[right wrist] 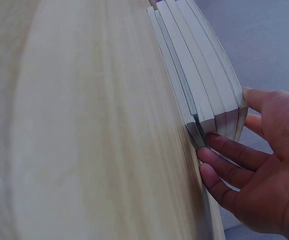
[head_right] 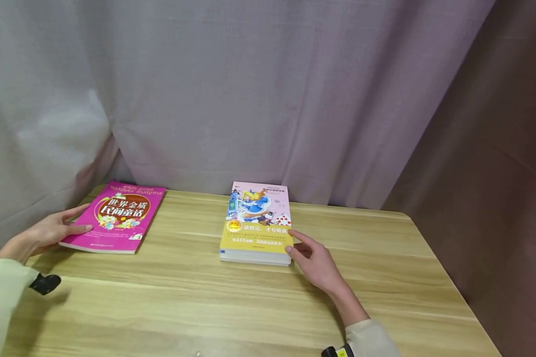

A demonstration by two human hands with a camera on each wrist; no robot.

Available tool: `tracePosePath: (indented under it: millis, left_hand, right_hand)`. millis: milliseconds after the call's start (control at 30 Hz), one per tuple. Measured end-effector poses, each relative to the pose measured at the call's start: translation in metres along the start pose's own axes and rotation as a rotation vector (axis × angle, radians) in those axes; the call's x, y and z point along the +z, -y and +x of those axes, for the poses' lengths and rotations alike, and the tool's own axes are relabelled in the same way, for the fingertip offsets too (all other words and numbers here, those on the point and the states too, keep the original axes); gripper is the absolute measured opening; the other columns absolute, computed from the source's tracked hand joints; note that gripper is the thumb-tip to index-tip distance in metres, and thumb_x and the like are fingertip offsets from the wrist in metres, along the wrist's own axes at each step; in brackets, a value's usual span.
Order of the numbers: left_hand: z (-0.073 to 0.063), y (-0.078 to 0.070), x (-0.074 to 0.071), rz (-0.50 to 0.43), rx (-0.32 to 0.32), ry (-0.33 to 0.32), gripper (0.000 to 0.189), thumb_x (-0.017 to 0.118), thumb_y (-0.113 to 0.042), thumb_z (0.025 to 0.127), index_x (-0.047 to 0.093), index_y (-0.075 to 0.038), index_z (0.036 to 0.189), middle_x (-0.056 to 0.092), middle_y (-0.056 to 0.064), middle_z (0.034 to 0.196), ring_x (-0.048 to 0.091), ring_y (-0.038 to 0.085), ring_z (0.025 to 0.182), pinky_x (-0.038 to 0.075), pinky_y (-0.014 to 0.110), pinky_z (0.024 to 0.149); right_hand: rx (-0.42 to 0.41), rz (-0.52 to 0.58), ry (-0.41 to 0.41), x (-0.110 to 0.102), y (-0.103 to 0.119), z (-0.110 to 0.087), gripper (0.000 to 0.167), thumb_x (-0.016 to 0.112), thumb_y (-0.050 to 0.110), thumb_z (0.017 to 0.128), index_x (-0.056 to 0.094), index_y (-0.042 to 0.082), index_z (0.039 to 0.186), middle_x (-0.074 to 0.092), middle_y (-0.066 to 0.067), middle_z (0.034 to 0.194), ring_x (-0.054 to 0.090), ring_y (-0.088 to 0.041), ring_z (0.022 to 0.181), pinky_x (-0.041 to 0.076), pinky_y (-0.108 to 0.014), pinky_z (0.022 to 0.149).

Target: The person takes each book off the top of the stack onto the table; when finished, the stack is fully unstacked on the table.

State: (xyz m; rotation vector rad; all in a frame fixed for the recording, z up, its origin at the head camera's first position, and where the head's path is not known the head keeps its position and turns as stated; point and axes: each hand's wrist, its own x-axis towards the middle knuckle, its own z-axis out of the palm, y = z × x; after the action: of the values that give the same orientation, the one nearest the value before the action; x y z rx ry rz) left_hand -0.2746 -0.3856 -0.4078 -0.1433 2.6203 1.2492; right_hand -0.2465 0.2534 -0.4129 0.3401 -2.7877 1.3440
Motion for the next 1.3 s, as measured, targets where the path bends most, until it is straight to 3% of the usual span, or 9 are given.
tracePosePath:
  millis: [267, 367, 500, 633, 733, 833, 967, 1167, 1300]
  left_hand:
    - [0.0, -0.004, 0.0, 0.111, 0.009, -0.028, 0.086, 0.062, -0.029, 0.107, 0.008, 0.006, 0.164, 0.062, 0.037, 0.12, 0.068, 0.02, 0.085, 0.053, 0.027, 0.073]
    - [0.0, -0.005, -0.001, 0.177, 0.023, -0.061, 0.085, 0.064, -0.031, 0.106, 0.015, 0.009, 0.162, 0.054, 0.045, 0.13, 0.066, 0.034, 0.099, 0.051, 0.038, 0.085]
    - [-0.003, -0.007, -0.001, 0.267, 0.047, -0.128, 0.084, 0.071, -0.034, 0.101, 0.027, 0.011, 0.158, 0.036, 0.052, 0.146, 0.05, 0.058, 0.121, 0.044, 0.064, 0.102]
    - [-0.005, -0.016, 0.002, 0.352, 0.068, -0.205, 0.08, 0.075, -0.033, 0.096, 0.04, 0.01, 0.153, 0.045, 0.048, 0.143, 0.043, 0.067, 0.126, 0.038, 0.075, 0.107]
    - [-0.002, -0.027, 0.008, 0.376, 0.114, -0.258, 0.074, 0.075, -0.031, 0.096, 0.046, 0.009, 0.151, 0.063, 0.04, 0.129, 0.052, 0.064, 0.122, 0.044, 0.072, 0.103]
    - [0.002, -0.04, 0.018, 0.329, 0.149, -0.272, 0.072, 0.074, -0.031, 0.098, 0.047, 0.007, 0.152, 0.072, 0.033, 0.111, 0.066, 0.048, 0.098, 0.056, 0.054, 0.083]
    - [0.006, -0.057, 0.033, 0.186, 0.175, -0.242, 0.071, 0.072, -0.028, 0.101, 0.043, 0.005, 0.157, 0.072, 0.022, 0.099, 0.063, 0.019, 0.077, 0.049, 0.03, 0.062]
    - [0.011, -0.08, 0.056, -0.004, 0.254, -0.172, 0.066, 0.069, -0.019, 0.104, 0.04, 0.002, 0.16, 0.075, 0.014, 0.096, 0.067, 0.012, 0.069, 0.057, 0.027, 0.058]
    - [0.013, -0.093, 0.071, -0.078, 0.306, -0.116, 0.063, 0.066, -0.015, 0.106, 0.04, 0.003, 0.16, 0.073, 0.017, 0.105, 0.067, 0.012, 0.072, 0.06, 0.027, 0.062]
  right_hand:
    - [-0.005, -0.004, -0.002, 0.0, 0.0, 0.0, 0.054, 0.068, 0.033, 0.105, 0.056, 0.014, 0.154, 0.072, -0.017, 0.133, 0.07, -0.028, 0.117, 0.057, -0.032, 0.092]
    - [-0.006, -0.006, -0.003, 0.002, -0.001, 0.001, 0.053, 0.068, 0.033, 0.105, 0.056, 0.014, 0.154, 0.072, -0.017, 0.132, 0.071, -0.028, 0.117, 0.057, -0.032, 0.092]
    - [-0.004, -0.002, -0.006, 0.004, -0.003, 0.003, 0.053, 0.068, 0.032, 0.105, 0.056, 0.015, 0.154, 0.073, -0.017, 0.131, 0.071, -0.028, 0.117, 0.057, -0.032, 0.092]
    - [-0.003, 0.0, -0.007, 0.005, -0.005, 0.004, 0.054, 0.067, 0.033, 0.105, 0.056, 0.015, 0.155, 0.072, -0.017, 0.133, 0.07, -0.028, 0.117, 0.057, -0.032, 0.092]
    - [-0.006, -0.003, -0.011, 0.006, -0.007, 0.005, 0.054, 0.067, 0.033, 0.106, 0.055, 0.015, 0.155, 0.071, -0.018, 0.134, 0.07, -0.029, 0.119, 0.057, -0.034, 0.093]
    - [-0.011, -0.01, -0.015, 0.007, -0.008, 0.005, 0.054, 0.067, 0.034, 0.106, 0.055, 0.014, 0.155, 0.071, -0.019, 0.134, 0.07, -0.031, 0.119, 0.057, -0.036, 0.094]
    - [-0.008, -0.02, -0.014, 0.007, -0.009, 0.006, 0.055, 0.067, 0.035, 0.105, 0.055, 0.014, 0.155, 0.071, -0.018, 0.133, 0.07, -0.03, 0.119, 0.057, -0.037, 0.095]
    - [-0.016, -0.016, -0.021, 0.007, -0.01, 0.006, 0.054, 0.068, 0.031, 0.105, 0.056, 0.013, 0.154, 0.073, -0.018, 0.131, 0.071, -0.03, 0.117, 0.057, -0.033, 0.093]
    - [-0.023, -0.01, -0.017, 0.007, -0.011, 0.006, 0.054, 0.068, 0.032, 0.105, 0.055, 0.013, 0.154, 0.072, -0.018, 0.132, 0.071, -0.03, 0.118, 0.057, -0.035, 0.095]
